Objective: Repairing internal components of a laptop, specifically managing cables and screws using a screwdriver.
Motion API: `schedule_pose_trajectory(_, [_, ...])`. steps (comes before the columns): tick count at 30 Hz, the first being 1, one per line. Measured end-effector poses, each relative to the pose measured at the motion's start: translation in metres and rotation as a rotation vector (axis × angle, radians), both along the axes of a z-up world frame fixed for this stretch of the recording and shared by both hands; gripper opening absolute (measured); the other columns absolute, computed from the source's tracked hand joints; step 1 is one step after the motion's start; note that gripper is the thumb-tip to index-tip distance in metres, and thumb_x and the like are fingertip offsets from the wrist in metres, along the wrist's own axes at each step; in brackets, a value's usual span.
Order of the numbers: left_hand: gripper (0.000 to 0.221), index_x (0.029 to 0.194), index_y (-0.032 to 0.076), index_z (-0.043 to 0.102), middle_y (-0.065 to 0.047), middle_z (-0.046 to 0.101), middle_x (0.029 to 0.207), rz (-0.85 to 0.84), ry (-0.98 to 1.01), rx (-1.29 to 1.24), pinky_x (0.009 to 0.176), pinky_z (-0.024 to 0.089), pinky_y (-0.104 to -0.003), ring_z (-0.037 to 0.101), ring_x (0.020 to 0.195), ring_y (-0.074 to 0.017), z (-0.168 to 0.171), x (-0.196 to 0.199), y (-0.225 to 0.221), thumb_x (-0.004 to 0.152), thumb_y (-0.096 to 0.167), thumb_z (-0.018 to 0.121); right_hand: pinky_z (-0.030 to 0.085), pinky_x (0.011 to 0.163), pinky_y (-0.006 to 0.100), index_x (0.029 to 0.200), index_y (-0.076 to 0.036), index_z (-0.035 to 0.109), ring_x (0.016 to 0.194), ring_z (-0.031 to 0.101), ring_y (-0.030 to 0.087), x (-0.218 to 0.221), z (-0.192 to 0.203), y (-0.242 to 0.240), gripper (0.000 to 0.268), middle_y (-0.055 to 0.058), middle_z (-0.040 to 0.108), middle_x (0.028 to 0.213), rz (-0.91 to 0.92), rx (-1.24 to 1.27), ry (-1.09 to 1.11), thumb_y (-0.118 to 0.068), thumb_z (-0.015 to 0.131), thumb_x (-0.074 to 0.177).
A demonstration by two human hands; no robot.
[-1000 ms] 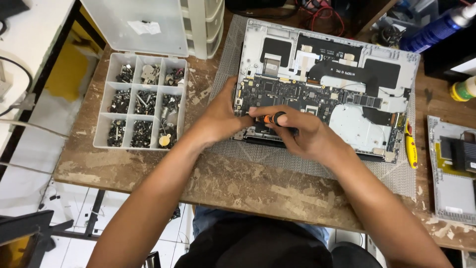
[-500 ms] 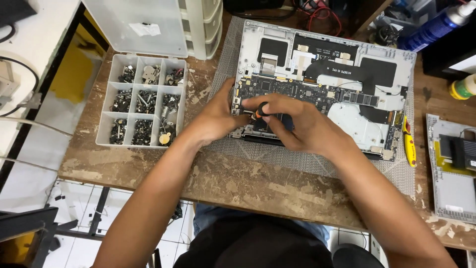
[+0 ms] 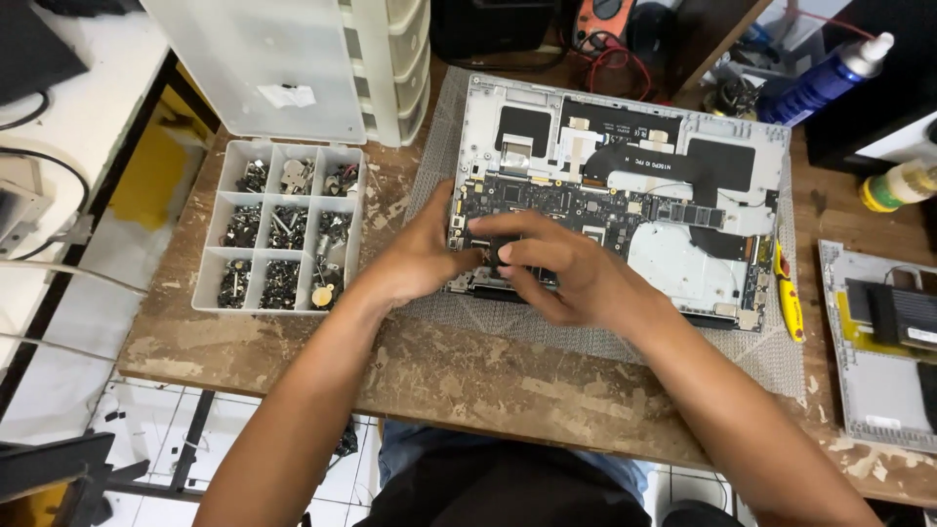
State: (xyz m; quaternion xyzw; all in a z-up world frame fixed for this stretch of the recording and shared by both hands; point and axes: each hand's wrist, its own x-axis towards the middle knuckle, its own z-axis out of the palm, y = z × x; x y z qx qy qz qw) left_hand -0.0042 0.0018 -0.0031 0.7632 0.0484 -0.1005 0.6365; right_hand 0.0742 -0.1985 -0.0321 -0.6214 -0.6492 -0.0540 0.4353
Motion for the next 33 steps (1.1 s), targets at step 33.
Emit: schedule_pose_trajectory(33, [0.089, 0.152, -0.017, 0.012, -0.044, 0.014, 0.156, 0.016, 0.035, -0.035, 0.116, 0.016, -0.067, 0.015, 0.145, -0.0578, 0.0, 0.003, 0.0, 0.082, -0.011, 0.066, 0.061, 0.094, 0.051, 0.123, -0.022, 0.038, 0.112, 0.07, 0.042, -0.006, -0.015, -0.003, 0.047, 0.015, 0.067, 0.114, -0.098, -0.013, -0.007, 0.009, 0.061, 0.096])
